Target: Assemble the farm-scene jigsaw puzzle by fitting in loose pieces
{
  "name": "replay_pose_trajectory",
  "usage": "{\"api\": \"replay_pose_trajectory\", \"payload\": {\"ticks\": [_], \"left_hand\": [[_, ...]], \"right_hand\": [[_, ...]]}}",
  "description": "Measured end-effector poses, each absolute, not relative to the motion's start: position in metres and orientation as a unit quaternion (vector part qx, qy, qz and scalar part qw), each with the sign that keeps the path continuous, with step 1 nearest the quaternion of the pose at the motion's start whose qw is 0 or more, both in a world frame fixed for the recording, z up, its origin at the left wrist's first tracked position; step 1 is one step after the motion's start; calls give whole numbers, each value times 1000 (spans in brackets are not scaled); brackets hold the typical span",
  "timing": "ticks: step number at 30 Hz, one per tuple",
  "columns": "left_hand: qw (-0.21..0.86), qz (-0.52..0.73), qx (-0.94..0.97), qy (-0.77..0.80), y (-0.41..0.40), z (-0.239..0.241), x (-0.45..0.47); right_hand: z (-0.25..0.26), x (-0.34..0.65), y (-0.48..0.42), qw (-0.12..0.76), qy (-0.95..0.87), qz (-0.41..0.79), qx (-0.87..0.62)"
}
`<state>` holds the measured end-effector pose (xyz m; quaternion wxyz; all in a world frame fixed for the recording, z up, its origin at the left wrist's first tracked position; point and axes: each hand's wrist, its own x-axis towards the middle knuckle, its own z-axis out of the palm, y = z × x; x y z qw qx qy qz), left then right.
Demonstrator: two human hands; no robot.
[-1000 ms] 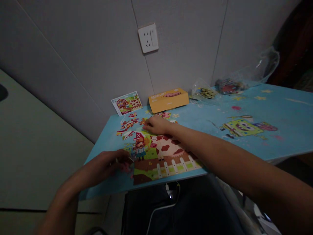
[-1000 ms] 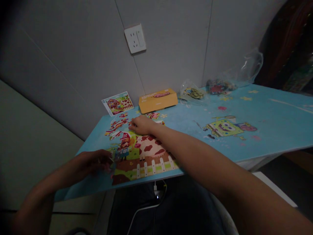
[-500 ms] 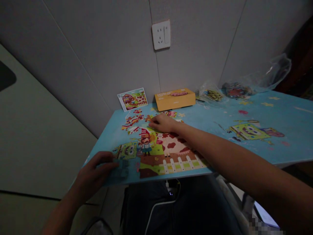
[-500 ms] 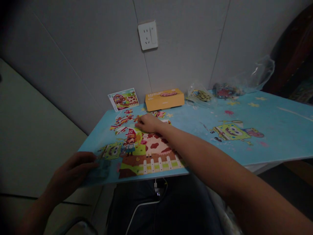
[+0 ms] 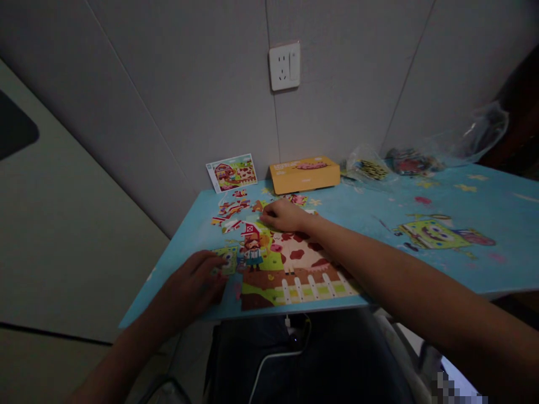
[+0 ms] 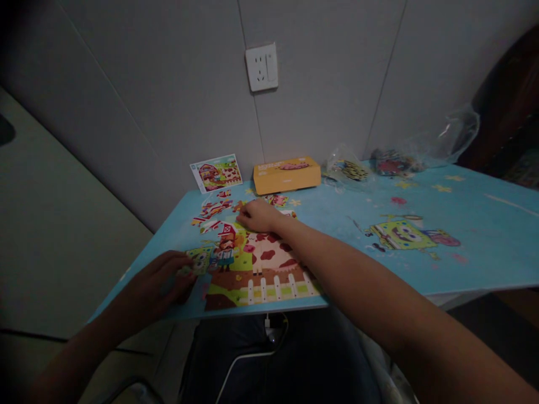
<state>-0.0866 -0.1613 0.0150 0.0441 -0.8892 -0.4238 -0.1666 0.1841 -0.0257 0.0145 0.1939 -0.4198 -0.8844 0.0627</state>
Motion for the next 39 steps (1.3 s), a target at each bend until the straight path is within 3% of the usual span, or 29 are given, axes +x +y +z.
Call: {"api": "replay_pose_trajectory", "payload": {"ticks": [4,11,18,25,39], "left_hand": [[51,-114,-872,-473,-173,14,-103],[-18,-124,-903,-412,-179,15,-119],[-47,-64,-820,-567,-173,30,-94],[-94,-14,-811,-577,-170,43,-76],[-23,-133,-807,-575,-178,21,-88]], "right_hand": [[14,184,-25,198,-887,55,-414],[13,185,-25,198,-885,55,-418],[16,185,-27,190,-885,64,-420],[16,184,-27,196,-884,78,-417],[17,185,-28,178,-885,67,-424]]}}
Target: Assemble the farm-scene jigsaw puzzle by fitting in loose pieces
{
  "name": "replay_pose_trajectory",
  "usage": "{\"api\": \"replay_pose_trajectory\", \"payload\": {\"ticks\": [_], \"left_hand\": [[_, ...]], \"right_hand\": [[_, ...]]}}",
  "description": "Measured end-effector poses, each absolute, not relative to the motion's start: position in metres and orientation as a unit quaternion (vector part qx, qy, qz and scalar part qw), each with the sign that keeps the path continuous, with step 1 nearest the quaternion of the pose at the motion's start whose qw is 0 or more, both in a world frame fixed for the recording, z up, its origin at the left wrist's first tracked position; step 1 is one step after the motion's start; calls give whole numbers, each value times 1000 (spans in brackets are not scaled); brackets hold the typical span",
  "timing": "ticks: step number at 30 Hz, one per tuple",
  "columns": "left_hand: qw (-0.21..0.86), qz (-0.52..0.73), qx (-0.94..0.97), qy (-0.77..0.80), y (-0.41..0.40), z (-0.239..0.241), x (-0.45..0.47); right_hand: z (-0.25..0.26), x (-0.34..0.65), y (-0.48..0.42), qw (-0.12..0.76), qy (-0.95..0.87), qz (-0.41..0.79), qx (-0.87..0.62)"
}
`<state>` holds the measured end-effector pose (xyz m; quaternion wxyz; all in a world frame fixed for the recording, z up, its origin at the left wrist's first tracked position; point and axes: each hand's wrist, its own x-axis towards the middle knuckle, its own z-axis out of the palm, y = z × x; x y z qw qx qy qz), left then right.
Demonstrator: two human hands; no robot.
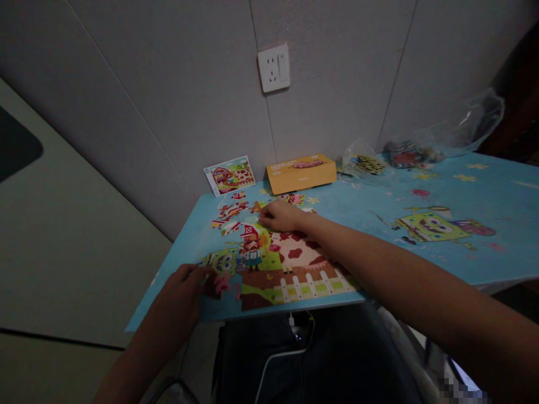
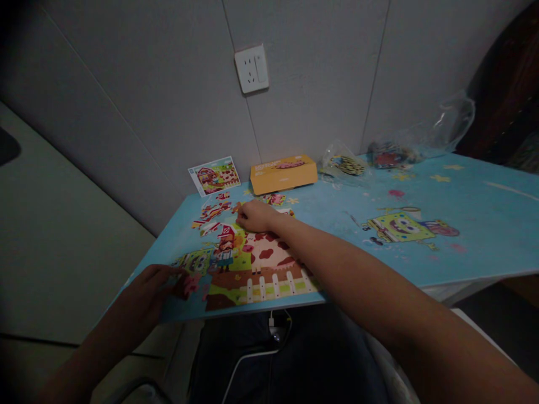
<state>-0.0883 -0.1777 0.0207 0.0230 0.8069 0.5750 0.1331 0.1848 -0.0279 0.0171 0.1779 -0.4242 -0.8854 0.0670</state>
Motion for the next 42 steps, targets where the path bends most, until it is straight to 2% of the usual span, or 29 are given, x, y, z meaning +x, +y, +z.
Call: {"api": "replay_pose_trajectory", "payload": {"ticks": [18,42], "left_hand": [[34,110,792,599,-183,14,-83],[41,143,786,600,-176,11,-86]], "right_hand": [[15,185,-25,177,-889,69,-417],[16,184,-27,181,-887,83,-417]]}}
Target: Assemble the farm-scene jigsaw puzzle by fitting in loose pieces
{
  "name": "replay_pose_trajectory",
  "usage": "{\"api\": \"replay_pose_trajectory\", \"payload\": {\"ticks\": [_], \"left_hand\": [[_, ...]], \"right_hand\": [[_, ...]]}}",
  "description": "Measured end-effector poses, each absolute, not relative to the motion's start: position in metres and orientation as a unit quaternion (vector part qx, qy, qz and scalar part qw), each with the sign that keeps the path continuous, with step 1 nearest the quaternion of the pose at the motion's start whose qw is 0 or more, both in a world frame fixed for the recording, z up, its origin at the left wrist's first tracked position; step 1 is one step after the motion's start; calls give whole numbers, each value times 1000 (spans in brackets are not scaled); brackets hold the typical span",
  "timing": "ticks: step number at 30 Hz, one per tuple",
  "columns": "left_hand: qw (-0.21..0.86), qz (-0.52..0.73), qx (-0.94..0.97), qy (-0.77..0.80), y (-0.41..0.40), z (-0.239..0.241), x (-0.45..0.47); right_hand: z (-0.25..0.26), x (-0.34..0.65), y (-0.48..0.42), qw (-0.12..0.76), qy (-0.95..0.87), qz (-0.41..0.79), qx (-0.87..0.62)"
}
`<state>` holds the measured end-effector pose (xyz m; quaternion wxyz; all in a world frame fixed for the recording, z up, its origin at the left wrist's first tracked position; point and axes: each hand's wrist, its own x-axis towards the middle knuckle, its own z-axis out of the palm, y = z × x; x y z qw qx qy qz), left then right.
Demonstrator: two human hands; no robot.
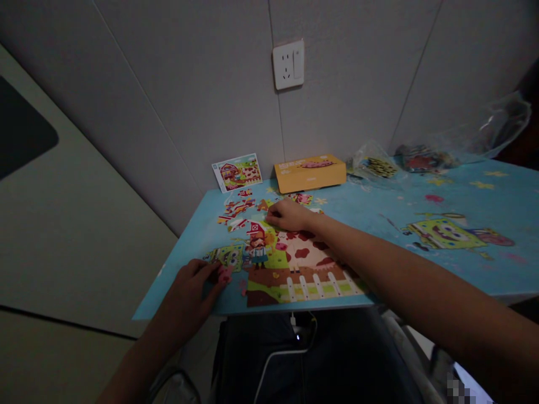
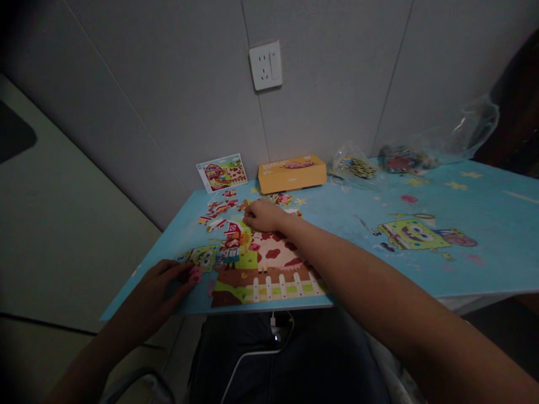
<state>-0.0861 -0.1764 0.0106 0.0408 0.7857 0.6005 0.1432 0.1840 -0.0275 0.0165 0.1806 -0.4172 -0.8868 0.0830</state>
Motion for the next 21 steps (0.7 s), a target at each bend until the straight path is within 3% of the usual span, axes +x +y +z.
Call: {"api": "replay_pose_trajectory", "payload": {"ticks": [21], "left_hand": [[135,206,802,543,-164,10,-101]], "right_hand": [[12,184,-25,197,-886,83,-410]]}}
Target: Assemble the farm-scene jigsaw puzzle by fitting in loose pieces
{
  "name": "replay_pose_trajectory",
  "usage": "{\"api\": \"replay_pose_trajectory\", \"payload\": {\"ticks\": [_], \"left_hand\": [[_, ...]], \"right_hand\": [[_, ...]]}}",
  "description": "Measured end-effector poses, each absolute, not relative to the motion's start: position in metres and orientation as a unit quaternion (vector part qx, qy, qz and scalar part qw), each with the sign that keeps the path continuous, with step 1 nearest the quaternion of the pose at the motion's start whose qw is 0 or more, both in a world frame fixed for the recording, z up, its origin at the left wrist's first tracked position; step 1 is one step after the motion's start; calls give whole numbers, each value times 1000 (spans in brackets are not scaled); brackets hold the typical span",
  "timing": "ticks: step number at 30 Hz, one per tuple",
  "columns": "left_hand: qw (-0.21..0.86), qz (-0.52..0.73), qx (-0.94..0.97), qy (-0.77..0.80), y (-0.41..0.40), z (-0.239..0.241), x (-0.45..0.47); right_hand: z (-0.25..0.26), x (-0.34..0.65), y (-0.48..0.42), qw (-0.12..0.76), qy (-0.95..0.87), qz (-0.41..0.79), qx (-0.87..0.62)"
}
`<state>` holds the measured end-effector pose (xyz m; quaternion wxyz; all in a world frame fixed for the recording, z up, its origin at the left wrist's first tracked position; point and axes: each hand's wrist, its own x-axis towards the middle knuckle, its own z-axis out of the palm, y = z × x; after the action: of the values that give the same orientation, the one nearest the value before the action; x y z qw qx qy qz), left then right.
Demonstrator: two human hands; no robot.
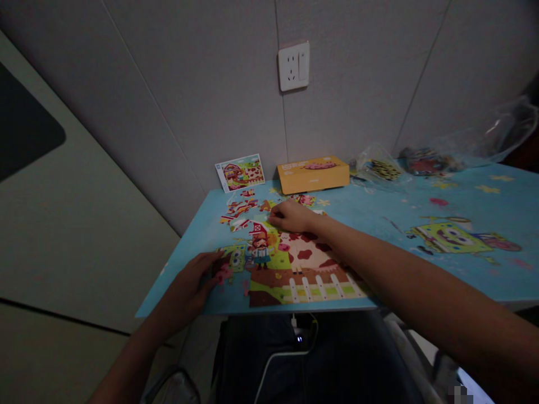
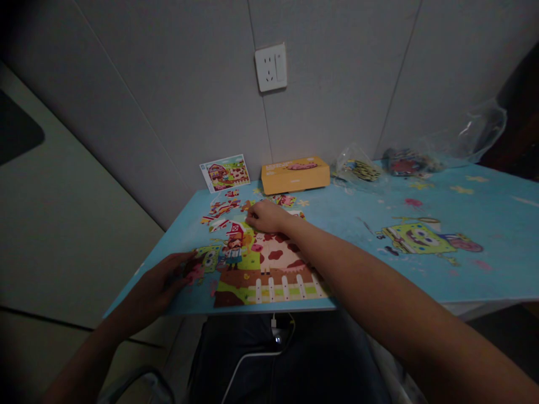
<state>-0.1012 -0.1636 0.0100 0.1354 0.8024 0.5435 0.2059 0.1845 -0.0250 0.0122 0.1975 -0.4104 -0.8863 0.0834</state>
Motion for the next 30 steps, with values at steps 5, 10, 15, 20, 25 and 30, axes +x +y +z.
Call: {"api": "replay_pose_trajectory", "payload": {"ticks": [5,10,15,20,25,30], "left_hand": [[155,195,827,503,-163,12,-107],[180,186,844,471,-166,20,-105],[206,175,853,447,-169,24,-103],[201,179,848,457,-166,18,-106],[142,233,824,497,-151,2,-114],[75,264,785,555,-133,-9,-126]], "right_hand": [[13,184,-25,194,-884,83,-417],[12,184,-24,193,-887,76,-413],[12,184,-25,188,-885,81,-418],[14,184,-23,187,-856,56,-480],[12,202,-9,212,-713,-48,-667],[5,226,5,184,-655,-2,-733]]}}
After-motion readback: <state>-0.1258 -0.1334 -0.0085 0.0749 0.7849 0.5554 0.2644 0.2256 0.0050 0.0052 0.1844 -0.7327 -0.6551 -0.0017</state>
